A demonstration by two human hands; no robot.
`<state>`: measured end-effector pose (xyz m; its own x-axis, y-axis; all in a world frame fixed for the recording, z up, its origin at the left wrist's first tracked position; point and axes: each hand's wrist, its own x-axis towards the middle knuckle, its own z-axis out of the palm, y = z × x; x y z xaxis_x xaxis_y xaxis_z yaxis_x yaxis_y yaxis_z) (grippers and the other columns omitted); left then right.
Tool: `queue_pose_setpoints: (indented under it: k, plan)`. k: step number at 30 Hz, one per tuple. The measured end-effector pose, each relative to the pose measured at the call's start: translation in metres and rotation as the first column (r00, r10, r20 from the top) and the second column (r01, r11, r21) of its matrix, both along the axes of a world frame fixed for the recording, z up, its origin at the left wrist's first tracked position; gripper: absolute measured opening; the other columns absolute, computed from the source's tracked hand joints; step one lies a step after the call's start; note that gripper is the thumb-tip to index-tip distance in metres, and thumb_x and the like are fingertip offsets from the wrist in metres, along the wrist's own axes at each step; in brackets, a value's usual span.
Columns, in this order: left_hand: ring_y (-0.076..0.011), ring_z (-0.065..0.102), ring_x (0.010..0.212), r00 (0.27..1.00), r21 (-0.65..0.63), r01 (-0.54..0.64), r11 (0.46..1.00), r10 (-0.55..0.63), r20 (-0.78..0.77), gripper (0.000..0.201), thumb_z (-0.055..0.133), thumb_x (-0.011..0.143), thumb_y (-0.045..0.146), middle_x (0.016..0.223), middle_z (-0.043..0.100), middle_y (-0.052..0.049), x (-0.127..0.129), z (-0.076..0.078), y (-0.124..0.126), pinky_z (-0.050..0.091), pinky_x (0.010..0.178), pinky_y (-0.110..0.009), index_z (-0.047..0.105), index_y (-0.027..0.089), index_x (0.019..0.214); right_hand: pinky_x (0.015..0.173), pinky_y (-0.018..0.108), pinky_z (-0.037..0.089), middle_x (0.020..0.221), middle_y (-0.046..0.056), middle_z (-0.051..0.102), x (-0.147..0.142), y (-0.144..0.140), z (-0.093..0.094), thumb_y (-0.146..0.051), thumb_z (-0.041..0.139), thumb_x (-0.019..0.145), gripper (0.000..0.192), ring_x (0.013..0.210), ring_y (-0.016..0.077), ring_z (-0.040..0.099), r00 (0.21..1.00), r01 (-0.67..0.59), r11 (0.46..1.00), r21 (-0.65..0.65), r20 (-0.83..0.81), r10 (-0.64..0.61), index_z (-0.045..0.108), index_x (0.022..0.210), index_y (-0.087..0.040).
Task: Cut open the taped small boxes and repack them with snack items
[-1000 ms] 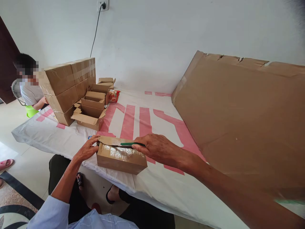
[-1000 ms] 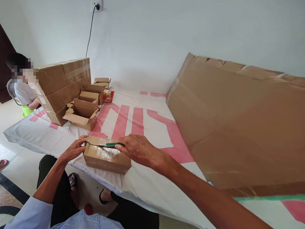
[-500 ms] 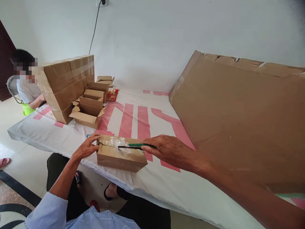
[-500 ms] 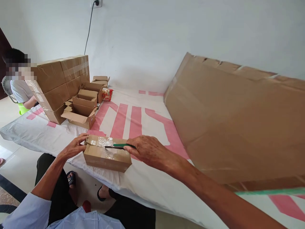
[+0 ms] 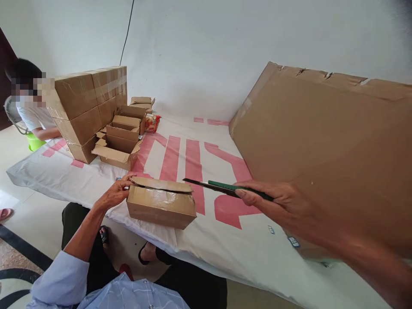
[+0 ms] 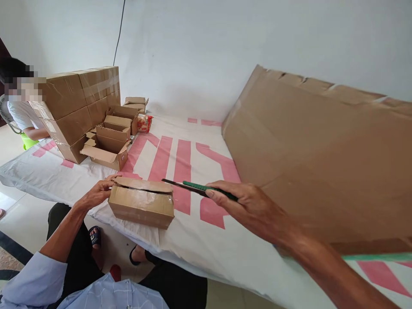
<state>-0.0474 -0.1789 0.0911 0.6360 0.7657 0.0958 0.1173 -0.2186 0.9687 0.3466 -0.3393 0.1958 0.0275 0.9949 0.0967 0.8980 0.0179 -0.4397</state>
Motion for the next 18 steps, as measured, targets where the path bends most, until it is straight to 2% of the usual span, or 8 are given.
queue_pose_setpoints:
  k: [3, 6, 8, 11, 13, 15, 16, 18]
  plan:
    - [-0.0341, 0.039, 0.157, 0.999, 0.023, 0.037, 0.999, -0.037, -0.004, 0.044, 0.073, 0.083, 0.017, 0.164, 0.052, -0.007, 0.003, -0.001, 0.002, 0.038, 0.126, -0.049, 0.083, 0.029, 0.125, 0.055, 0.034, 0.043, 0.071, 0.004, 0.063, -0.009, -0.003, -0.015, -0.082, 0.04, 0.096, 0.065, 0.06, 0.0209, 0.053, 0.974, 0.004, 0.999, -0.039, -0.225, -0.013, 0.073, 0.086, -0.027]
    - [-0.0346, 0.043, 0.155, 0.997, 0.045, 0.073, 0.996, -0.071, -0.028, 0.068, 0.072, 0.078, 0.012, 0.164, 0.054, -0.006, 0.003, 0.001, 0.004, 0.036, 0.127, -0.053, 0.072, 0.032, 0.143, 0.057, 0.032, 0.044, 0.073, 0.003, 0.065, -0.027, 0.0, -0.023, -0.081, 0.043, 0.096, 0.063, 0.064, 0.0204, 0.056, 0.968, -0.019, 0.999, -0.034, -0.252, 0.01, 0.074, 0.091, -0.026]
    - [-0.0352, 0.046, 0.152, 0.995, 0.037, 0.091, 0.995, -0.09, -0.042, 0.074, 0.072, 0.077, 0.012, 0.164, 0.055, -0.006, 0.002, 0.002, 0.006, 0.041, 0.124, -0.053, 0.068, 0.032, 0.148, 0.057, 0.032, 0.044, 0.073, 0.003, 0.067, -0.038, 0.004, -0.019, -0.079, 0.044, 0.097, 0.062, 0.065, 0.0206, 0.058, 0.972, -0.069, 0.997, -0.03, -0.225, 0.061, 0.077, 0.095, -0.026]
    - [-0.035, 0.046, 0.151, 0.994, 0.008, 0.098, 0.995, -0.098, -0.058, 0.072, 0.072, 0.08, 0.016, 0.166, 0.052, -0.006, -0.001, 0.002, 0.009, 0.046, 0.121, -0.051, 0.066, 0.033, 0.15, 0.059, 0.033, 0.046, 0.075, 0.003, 0.071, -0.045, 0.008, -0.002, -0.074, 0.046, 0.098, 0.057, 0.065, 0.0211, 0.06, 0.973, -0.131, 0.991, -0.013, -0.196, 0.126, 0.079, 0.095, -0.027]
    - [-0.0347, 0.043, 0.154, 0.995, 0.0, 0.085, 0.996, -0.085, -0.052, 0.068, 0.074, 0.083, 0.02, 0.166, 0.049, -0.007, -0.004, 0.0, 0.011, 0.048, 0.12, -0.05, 0.066, 0.033, 0.149, 0.062, 0.033, 0.048, 0.075, 0.003, 0.072, -0.037, 0.01, 0.001, -0.069, 0.05, 0.097, 0.052, 0.065, 0.0215, 0.061, 0.978, -0.093, 0.995, 0.029, -0.186, 0.096, 0.079, 0.095, -0.027]
    - [-0.0344, 0.041, 0.154, 0.997, -0.002, 0.062, 0.998, -0.062, -0.037, 0.065, 0.076, 0.086, 0.024, 0.164, 0.048, -0.009, -0.009, -0.002, 0.012, 0.051, 0.117, -0.048, 0.066, 0.033, 0.15, 0.065, 0.034, 0.049, 0.078, 0.003, 0.073, -0.02, 0.01, -0.013, -0.066, 0.051, 0.097, 0.047, 0.067, 0.0225, 0.063, 0.984, 0.036, 0.993, 0.115, -0.178, -0.016, 0.077, 0.1, -0.027]
    - [-0.0341, 0.042, 0.154, 0.998, -0.002, 0.052, 0.999, -0.052, -0.033, 0.065, 0.077, 0.087, 0.026, 0.163, 0.048, -0.009, -0.011, -0.003, 0.012, 0.052, 0.115, -0.047, 0.065, 0.033, 0.15, 0.067, 0.035, 0.05, 0.081, 0.003, 0.074, -0.009, 0.008, -0.028, -0.064, 0.051, 0.097, 0.046, 0.069, 0.0234, 0.064, 0.98, 0.121, 0.979, 0.164, -0.174, -0.092, 0.076, 0.104, -0.026]
    - [-0.0335, 0.043, 0.152, 0.999, 0.004, 0.042, 0.999, -0.041, -0.034, 0.065, 0.077, 0.088, 0.026, 0.161, 0.048, -0.01, -0.016, -0.005, 0.011, 0.054, 0.112, -0.046, 0.063, 0.034, 0.151, 0.071, 0.038, 0.052, 0.093, 0.008, 0.076, 0.011, 0.0, -0.073, -0.061, 0.046, 0.1, 0.048, 0.077, 0.0268, 0.068, 0.958, 0.264, 0.941, 0.211, -0.168, -0.232, 0.072, 0.115, -0.024]
